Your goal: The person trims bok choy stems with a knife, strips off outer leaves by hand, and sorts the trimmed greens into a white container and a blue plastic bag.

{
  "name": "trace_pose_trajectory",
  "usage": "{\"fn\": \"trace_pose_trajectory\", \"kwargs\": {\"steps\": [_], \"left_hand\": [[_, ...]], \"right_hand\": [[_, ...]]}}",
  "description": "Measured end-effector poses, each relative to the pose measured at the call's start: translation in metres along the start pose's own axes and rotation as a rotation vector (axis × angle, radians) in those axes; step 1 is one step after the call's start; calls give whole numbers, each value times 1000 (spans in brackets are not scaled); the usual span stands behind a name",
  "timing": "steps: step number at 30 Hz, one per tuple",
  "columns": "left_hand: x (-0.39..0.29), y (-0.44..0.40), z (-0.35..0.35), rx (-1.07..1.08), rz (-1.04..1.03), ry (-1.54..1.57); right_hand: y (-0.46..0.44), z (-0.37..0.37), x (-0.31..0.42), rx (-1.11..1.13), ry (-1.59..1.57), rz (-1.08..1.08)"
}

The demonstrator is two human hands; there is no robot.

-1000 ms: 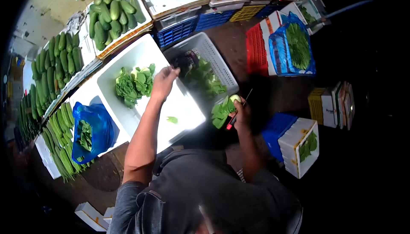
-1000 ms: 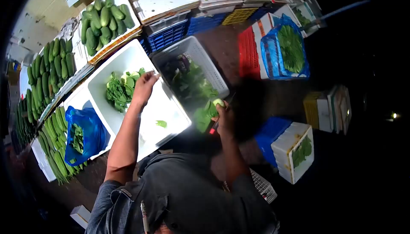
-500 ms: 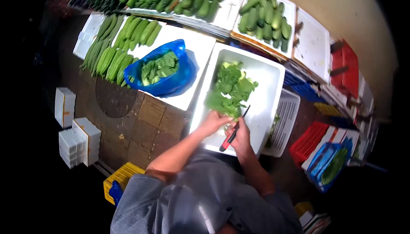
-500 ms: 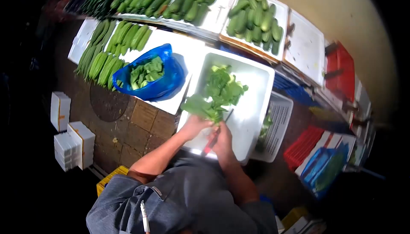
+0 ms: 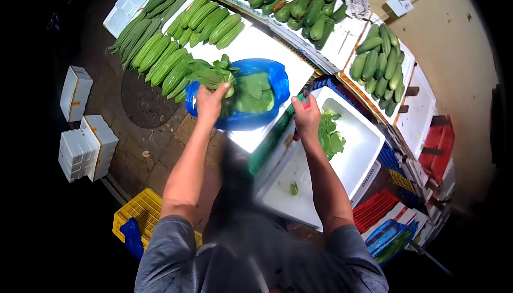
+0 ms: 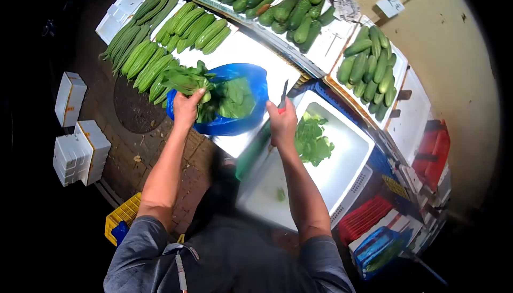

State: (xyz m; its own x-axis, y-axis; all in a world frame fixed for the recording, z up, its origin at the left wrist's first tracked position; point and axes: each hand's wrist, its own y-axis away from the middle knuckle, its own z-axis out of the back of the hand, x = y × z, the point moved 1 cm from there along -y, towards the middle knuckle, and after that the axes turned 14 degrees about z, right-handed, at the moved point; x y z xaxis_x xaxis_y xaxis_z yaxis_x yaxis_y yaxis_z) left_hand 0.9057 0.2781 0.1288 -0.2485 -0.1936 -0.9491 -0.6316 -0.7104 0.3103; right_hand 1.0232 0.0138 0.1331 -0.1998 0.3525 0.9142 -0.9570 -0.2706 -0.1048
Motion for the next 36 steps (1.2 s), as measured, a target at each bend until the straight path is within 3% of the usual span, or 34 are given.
{"fn": "trace_pose_trajectory", "kwargs": {"steps": [2, 4, 5, 6, 7, 9, 12, 15, 17, 19, 21, 22, 23, 24, 26, 27, 28, 29, 31, 32, 33, 35, 36], "left_hand": [[19, -19, 0, -17, 44, -136], [90, -39, 2, -127, 36, -304], [114, -38, 3, -124, 271, -554], [139, -35, 5, -101, 394, -858], [176, -35, 13, 29, 456, -930], [249, -17, 23, -78, 443, -623], [241, -19, 21, -119, 454, -483], [186, -30, 16, 41, 487, -557], [187, -38, 13, 22, 380, -910], [185, -41, 10, 1, 439, -970], [202, -39, 14, -54, 326, -974], [217, -39, 22, -19, 391, -728], [227, -43, 25, -5, 500, -797], [233, -47, 21, -51, 473, -1066], [203, -37, 21, -29, 371, -846], [191, -33, 17, -52, 366, -936], [222, -43, 35, 36, 278, -749], [204, -35, 33, 61, 279, -685], [189, -27, 36, 72, 281, -612], [172, -23, 35, 11, 277, -888], [164, -16, 34, -59, 204, -966], [145, 3, 26, 24, 174, -676], [121, 21, 13, -10, 134, -695]], "right_hand": [[-20, -27, -10, 20, 196, 101], [-23, -40, -20, 93, 186, -94], [-24, -44, -21, 126, 183, -192], [-22, -48, -26, 88, 231, -178], [-18, -50, -33, 95, 211, -190], [-12, -49, -44, 101, 171, -210], [-6, -43, -44, 68, 36, -251], [-11, -43, -48, 51, -7, -247], [-7, -41, -53, 41, -44, -251], [-7, -41, -59, 18, -125, -263], [-1, -35, -54, 8, -228, -324], [1, -27, -34, 21, -180, -336], [5, -17, -21, 29, -125, -348], [13, -10, -39, 30, -84, -331], [42, 7, -74, -14, -41, -227], [55, 21, -72, -49, -73, -318], [72, 34, -83, -121, -97, -401], [89, 47, -100, -192, -125, -481], [126, 81, -132, -156, -36, -584], [140, 98, -154, -136, 4, -637], [155, 113, -186, -140, 153, -592], [181, 137, -246, -138, 442, -503], [172, 147, -245, -216, 551, -488]]}}
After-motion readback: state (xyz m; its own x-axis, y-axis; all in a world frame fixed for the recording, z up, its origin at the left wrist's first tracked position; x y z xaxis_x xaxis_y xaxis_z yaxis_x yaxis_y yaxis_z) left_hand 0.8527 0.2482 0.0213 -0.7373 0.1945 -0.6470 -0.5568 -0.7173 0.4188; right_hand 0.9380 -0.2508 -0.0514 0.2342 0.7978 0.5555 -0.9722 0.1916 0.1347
